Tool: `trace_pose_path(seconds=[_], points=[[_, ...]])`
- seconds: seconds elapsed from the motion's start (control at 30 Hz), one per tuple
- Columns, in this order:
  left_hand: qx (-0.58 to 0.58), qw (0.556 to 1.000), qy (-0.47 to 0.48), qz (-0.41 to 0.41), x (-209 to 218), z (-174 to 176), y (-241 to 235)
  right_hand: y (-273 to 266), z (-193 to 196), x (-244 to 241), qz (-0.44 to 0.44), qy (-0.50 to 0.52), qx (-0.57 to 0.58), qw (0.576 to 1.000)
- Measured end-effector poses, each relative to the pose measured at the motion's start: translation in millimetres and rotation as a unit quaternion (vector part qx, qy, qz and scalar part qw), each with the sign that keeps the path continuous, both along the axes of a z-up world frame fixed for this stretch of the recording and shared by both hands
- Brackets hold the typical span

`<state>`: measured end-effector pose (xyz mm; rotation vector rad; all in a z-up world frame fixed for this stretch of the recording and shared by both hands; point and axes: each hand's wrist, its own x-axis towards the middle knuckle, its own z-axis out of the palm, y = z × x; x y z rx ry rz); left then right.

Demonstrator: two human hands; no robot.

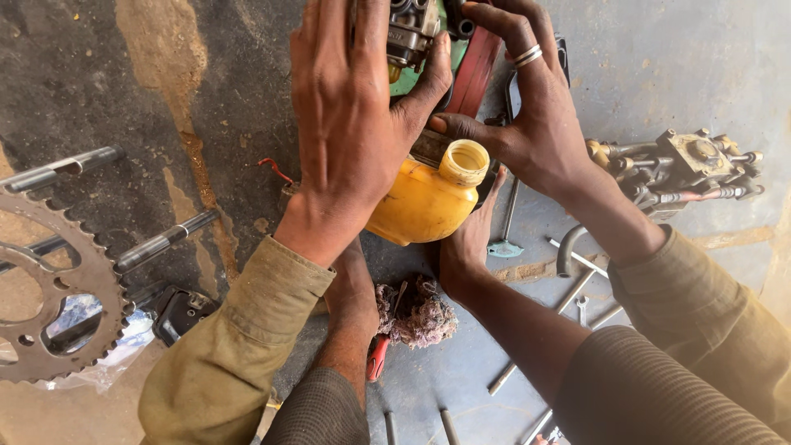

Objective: The person disassembles and reassembles parts of a small engine, including the carburetor and fuel tank, using a screwdriver, a wrench, and by hand on a workshop floor.

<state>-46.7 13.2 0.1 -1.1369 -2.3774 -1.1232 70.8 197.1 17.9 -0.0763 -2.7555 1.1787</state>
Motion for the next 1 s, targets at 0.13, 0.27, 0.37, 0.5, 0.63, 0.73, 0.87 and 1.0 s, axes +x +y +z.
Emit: trace_pose_path(seconds=[0.13,0.27,0.37,0.5,0.63,0.73,0.87,1.0], points=[[-0.015,1.000,-0.008,0.006,1.8,1.9,2.1,0.6,-3.9,1.6,0.001,-0.004,0.001,1.000],[-0.016,1.000,-0.014,0.008,2.5,5.0,5.0,1.1,-4.2,-0.8,0.005,0.002,0.001,1.000],[-0.026,0.999,-0.020,0.012,4.8,4.9,5.1,1.7,-4.1,-0.7,0.002,-0.001,0.003,1.000],[-0.015,0.999,-0.045,0.006,5.5,5.1,4.6,1.5,-4.5,0.0,0.005,0.000,-0.004,1.000],[0.036,0.997,-0.063,-0.005,3.7,7.2,5.8,0.8,-2.9,-1.6,-0.003,-0.008,0.003,1.000],[0.033,0.987,-0.154,-0.015,4.0,7.4,3.1,2.3,1.9,-3.0,-0.002,-0.018,0.018,1.000],[0.068,0.984,-0.158,-0.037,1.4,5.5,-4.0,7.4,10.3,-7.3,0.013,-0.032,0.037,0.999],[0.093,0.983,-0.149,-0.047,-6.2,6.8,-4.4,10.1,11.9,-10.5,0.017,-0.024,0.062,0.998]])
